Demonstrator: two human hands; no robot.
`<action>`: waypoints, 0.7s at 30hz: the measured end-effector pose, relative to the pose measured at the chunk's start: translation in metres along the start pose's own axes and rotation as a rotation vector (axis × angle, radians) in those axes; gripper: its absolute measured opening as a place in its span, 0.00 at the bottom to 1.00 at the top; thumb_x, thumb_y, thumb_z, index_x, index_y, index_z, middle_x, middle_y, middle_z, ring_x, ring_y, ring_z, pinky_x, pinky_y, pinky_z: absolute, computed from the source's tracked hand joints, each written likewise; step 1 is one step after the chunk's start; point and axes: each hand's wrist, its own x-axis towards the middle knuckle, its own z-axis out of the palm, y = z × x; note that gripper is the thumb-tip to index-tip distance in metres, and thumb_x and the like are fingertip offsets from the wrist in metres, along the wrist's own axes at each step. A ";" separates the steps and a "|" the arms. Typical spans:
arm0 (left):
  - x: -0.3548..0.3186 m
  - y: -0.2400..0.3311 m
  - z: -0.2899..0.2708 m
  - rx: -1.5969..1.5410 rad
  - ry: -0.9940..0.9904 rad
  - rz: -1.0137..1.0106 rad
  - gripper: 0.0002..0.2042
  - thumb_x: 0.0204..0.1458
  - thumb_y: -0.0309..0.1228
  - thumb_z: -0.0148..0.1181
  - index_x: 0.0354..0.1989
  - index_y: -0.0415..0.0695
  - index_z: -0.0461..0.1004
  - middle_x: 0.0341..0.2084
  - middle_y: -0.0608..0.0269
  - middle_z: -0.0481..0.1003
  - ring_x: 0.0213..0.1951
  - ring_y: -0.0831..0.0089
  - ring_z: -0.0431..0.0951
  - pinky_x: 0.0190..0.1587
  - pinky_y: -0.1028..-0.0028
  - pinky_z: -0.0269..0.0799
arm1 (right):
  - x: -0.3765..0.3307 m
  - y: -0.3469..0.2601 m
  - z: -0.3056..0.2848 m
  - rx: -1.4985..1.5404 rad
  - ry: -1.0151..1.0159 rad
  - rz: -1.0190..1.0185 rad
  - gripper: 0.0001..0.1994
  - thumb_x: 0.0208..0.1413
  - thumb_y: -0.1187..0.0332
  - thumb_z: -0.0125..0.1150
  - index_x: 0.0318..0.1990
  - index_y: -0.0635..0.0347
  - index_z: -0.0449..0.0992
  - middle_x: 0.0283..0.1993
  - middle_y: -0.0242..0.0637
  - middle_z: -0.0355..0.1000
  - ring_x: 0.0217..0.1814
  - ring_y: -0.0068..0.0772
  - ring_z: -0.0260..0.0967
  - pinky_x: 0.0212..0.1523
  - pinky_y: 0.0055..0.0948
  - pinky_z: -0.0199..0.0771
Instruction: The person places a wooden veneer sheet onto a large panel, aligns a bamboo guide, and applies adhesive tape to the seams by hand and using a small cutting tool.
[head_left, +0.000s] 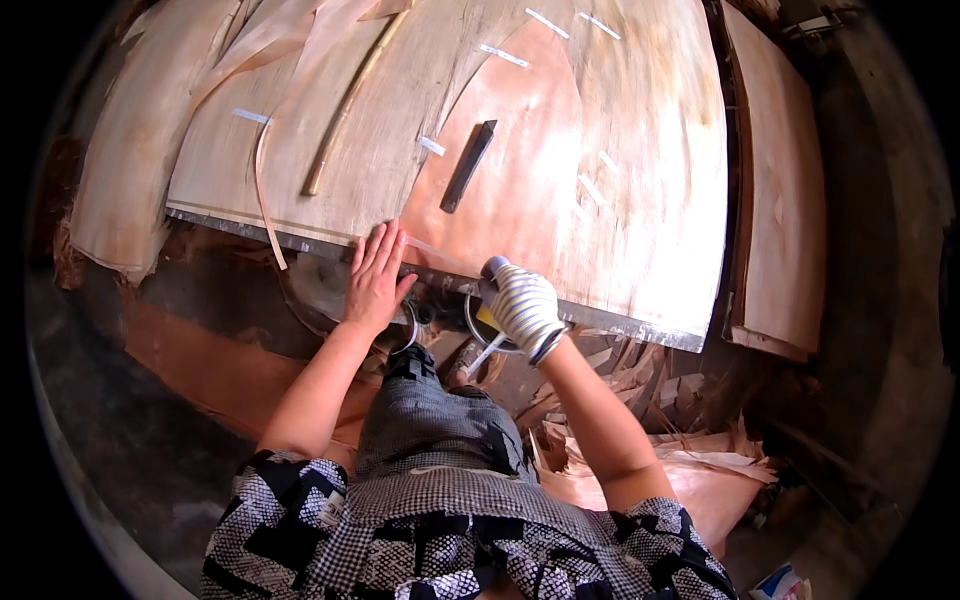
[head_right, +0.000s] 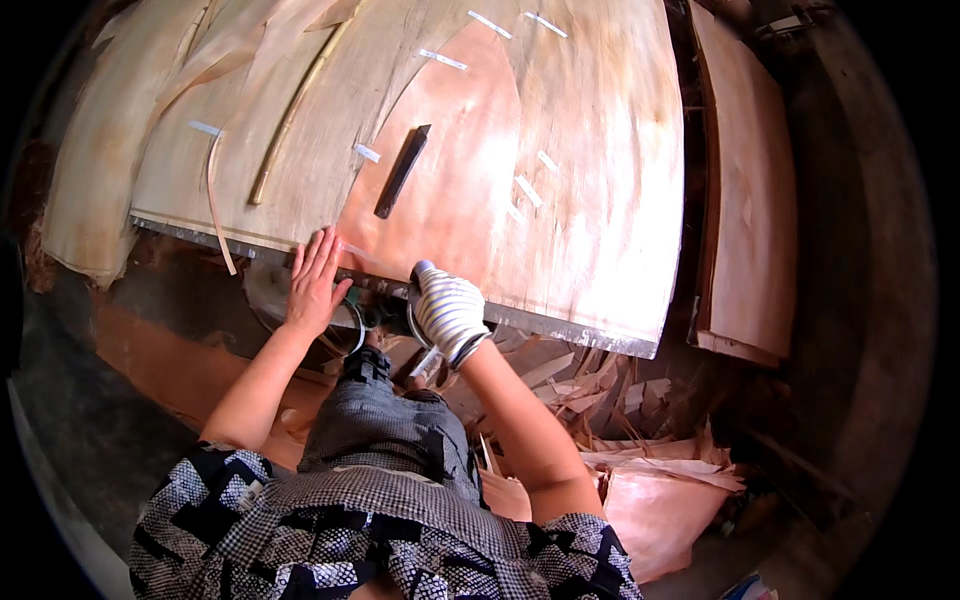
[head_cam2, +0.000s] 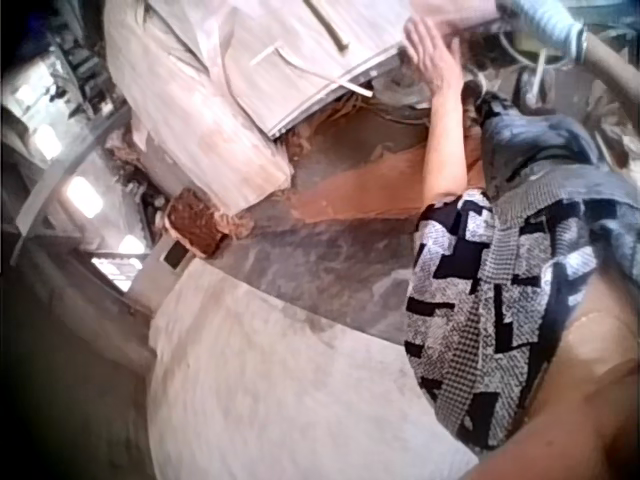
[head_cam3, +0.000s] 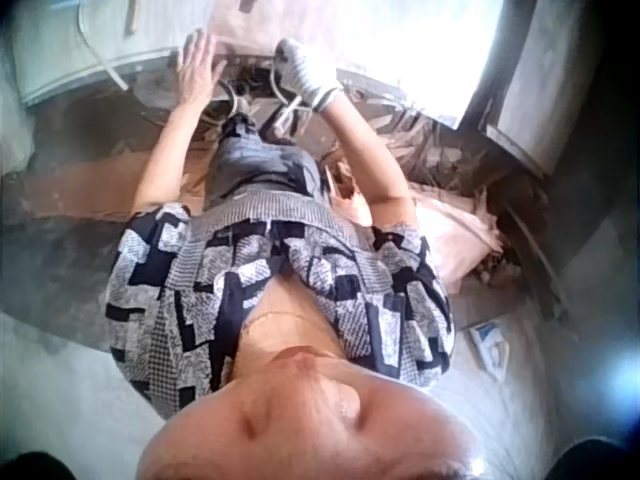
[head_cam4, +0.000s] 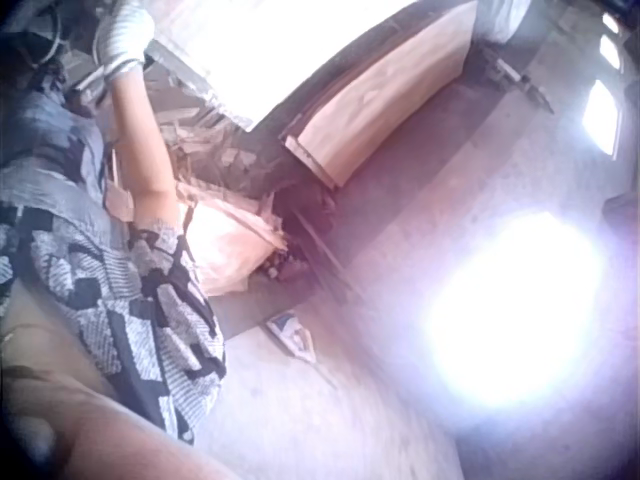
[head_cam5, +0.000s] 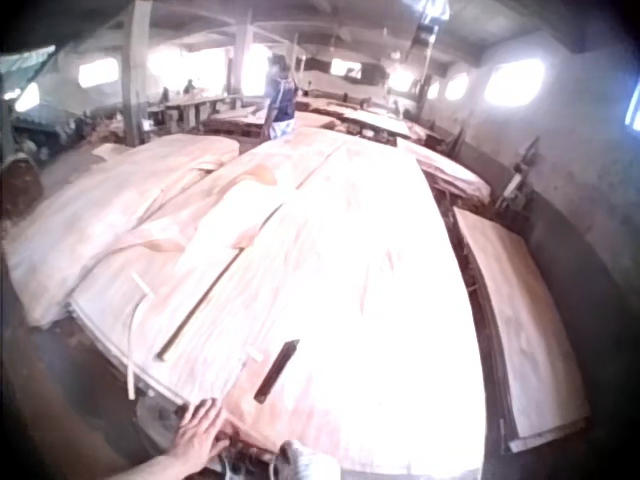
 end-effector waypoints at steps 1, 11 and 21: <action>0.001 0.001 0.000 0.002 -0.004 0.000 0.32 0.47 0.37 0.56 0.61 0.39 0.53 0.63 0.58 0.49 0.64 0.63 0.48 0.64 0.60 0.41 | 0.004 0.012 -0.007 0.262 -0.174 0.052 0.10 0.50 0.64 0.59 0.36 0.61 0.74 0.19 0.35 0.72 0.15 0.29 0.66 0.19 0.28 0.67; 0.003 0.006 -0.002 -0.005 -0.001 -0.007 0.34 0.45 0.38 0.58 0.61 0.41 0.53 0.62 0.57 0.51 0.64 0.63 0.49 0.64 0.60 0.43 | -0.006 0.128 -0.049 0.072 -0.235 0.326 0.14 0.46 0.59 0.62 0.32 0.62 0.77 0.20 0.43 0.71 0.21 0.38 0.66 0.28 0.34 0.67; 0.003 0.006 -0.003 0.000 -0.012 -0.026 0.32 0.47 0.34 0.56 0.61 0.38 0.53 0.62 0.53 0.50 0.64 0.62 0.49 0.64 0.59 0.42 | -0.047 0.126 -0.089 0.809 -0.478 0.410 0.11 0.43 0.64 0.67 0.31 0.61 0.78 0.21 0.24 0.69 0.20 0.12 0.58 0.19 0.15 0.57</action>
